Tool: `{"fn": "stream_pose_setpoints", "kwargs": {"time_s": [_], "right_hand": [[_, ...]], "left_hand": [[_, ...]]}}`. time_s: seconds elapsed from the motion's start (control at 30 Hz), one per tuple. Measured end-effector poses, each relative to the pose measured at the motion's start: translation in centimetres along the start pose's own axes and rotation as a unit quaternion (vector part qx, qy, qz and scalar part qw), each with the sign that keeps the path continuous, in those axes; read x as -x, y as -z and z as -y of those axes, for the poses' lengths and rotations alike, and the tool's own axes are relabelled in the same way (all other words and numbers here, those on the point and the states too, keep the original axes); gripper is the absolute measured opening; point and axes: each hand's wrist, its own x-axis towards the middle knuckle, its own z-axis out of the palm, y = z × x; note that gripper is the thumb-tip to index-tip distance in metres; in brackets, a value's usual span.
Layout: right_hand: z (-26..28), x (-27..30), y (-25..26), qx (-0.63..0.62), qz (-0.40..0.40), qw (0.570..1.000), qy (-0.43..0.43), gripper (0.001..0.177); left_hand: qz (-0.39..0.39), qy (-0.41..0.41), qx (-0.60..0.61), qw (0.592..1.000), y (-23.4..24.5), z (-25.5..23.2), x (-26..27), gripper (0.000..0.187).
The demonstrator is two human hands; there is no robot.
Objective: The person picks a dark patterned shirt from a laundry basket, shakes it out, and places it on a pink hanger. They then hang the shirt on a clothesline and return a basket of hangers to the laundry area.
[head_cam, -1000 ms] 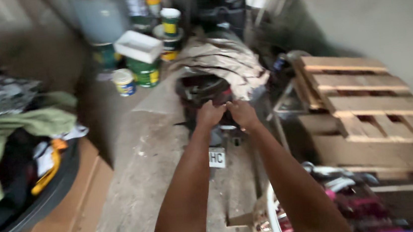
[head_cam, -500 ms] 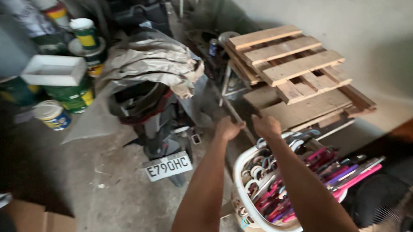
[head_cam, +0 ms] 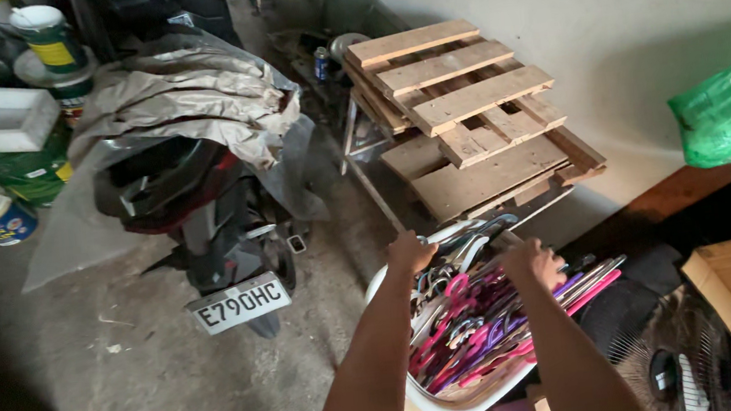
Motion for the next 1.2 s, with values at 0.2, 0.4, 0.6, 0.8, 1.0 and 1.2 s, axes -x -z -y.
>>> {"fn": "stream_pose_setpoints", "kwargs": {"time_s": [0.2, 0.4, 0.6, 0.8, 1.0, 1.2], "right_hand": [[-3.0, -0.2, -0.9, -0.05, -0.013, 0.995, -0.089, 0.061], [-5.3, -2.8, -4.5, -0.09, -0.075, 0.988, -0.103, 0.073], [-9.2, -7.2, -9.8, -0.098, -0.313, 0.942, -0.063, 0.057], [-10.0, -9.3, -10.0, -0.159, -0.253, 0.866, -0.4, 0.098], [-12.1, -8.8, -7.5, -0.423, 0.002, 0.847, -0.323, 0.11], [-12.3, -9.2, -6.4, -0.413, 0.007, 0.859, -0.302, 0.096]], "left_hand": [[-0.021, 0.03, 0.033, 0.999, -0.9, -1.9, 0.5, 0.088], [-0.022, 0.053, 0.021, 0.998, -1.4, -1.0, -0.7, 0.064], [-0.005, 0.054, -0.06, 0.997, -0.2, -1.2, 0.0, 0.067], [-0.032, 0.052, -0.039, 0.997, -3.2, 1.4, -2.6, 0.051], [-0.049, 0.08, -0.004, 0.996, -3.7, 2.9, -3.8, 0.03], [-0.022, 0.078, -0.032, 0.996, -2.5, 3.8, -4.0, 0.039]]}}
